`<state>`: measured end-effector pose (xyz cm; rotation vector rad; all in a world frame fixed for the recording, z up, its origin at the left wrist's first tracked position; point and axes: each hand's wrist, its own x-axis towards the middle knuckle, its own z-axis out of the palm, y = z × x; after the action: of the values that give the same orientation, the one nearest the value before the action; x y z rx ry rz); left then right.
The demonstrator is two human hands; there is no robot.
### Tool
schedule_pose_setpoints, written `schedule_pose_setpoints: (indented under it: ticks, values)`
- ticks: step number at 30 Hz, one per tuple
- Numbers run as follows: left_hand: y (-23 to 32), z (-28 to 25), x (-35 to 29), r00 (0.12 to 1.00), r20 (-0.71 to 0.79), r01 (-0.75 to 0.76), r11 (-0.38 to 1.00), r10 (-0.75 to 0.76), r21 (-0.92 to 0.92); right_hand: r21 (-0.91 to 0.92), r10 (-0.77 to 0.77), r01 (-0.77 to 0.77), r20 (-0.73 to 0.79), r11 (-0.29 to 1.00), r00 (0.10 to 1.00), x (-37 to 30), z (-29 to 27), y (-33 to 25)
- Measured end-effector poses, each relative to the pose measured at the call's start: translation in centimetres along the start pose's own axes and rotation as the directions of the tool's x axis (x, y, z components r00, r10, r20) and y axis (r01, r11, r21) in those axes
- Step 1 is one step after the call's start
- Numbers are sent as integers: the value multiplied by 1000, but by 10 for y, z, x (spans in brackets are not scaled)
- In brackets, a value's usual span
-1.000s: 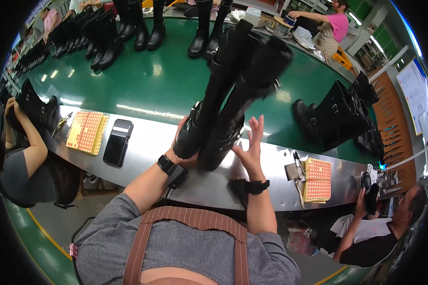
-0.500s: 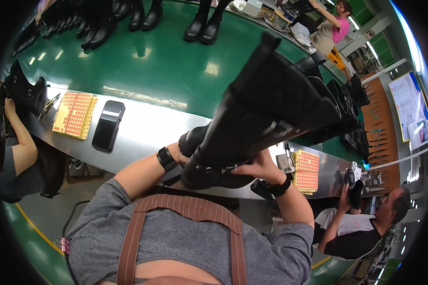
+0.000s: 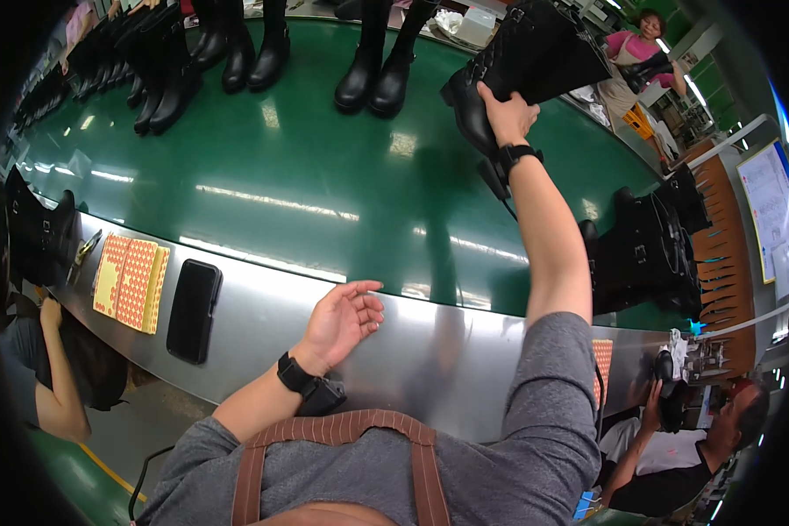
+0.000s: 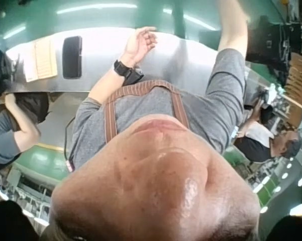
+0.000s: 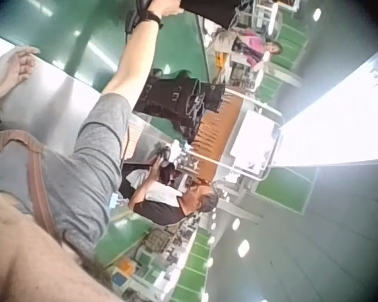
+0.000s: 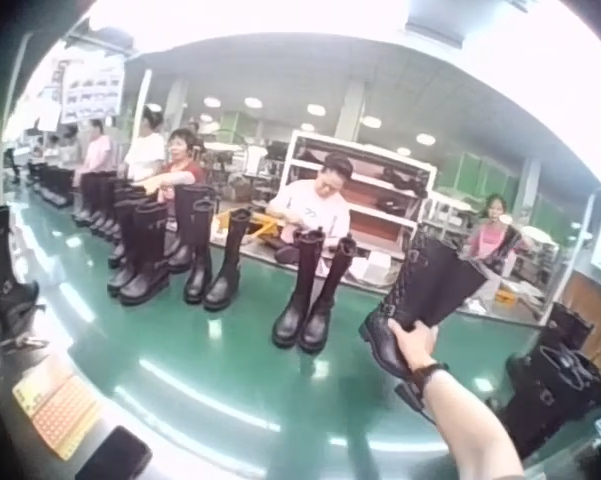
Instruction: Inspecting black boots for quality and trimming loose threads on a factory assembly line.
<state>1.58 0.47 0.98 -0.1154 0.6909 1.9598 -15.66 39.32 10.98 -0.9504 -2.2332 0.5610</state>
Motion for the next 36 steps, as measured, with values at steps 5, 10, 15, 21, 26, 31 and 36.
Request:
schedule_pose_setpoints:
  ticks: [5,10,15,21,26,31,36]
  values:
    - [1,0,3,1000,30,1,1000,0,-17,-410,-20,104,202,906,979,-15,112,54]
    - [3,2,0,1000,7,-24,998,23,58,-355,26,98,328,930,944,-17,102,35]
    - [-1,1,7,999,29,-19,996,17,87,-354,70,122,484,927,872,-36,72,57]
    - [-6,-1,6,998,66,-21,990,12,136,-184,-236,505,717,843,655,-130,-32,56]
    - [-9,-11,10,998,31,-66,980,62,185,-286,-358,647,645,707,676,-192,-175,52]
    - [-6,-13,10,996,18,-85,971,83,225,-703,-460,317,-16,637,888,-148,-315,80]
    - [-4,-5,15,996,70,-76,970,62,229,-511,135,34,289,859,948,-84,-390,149]
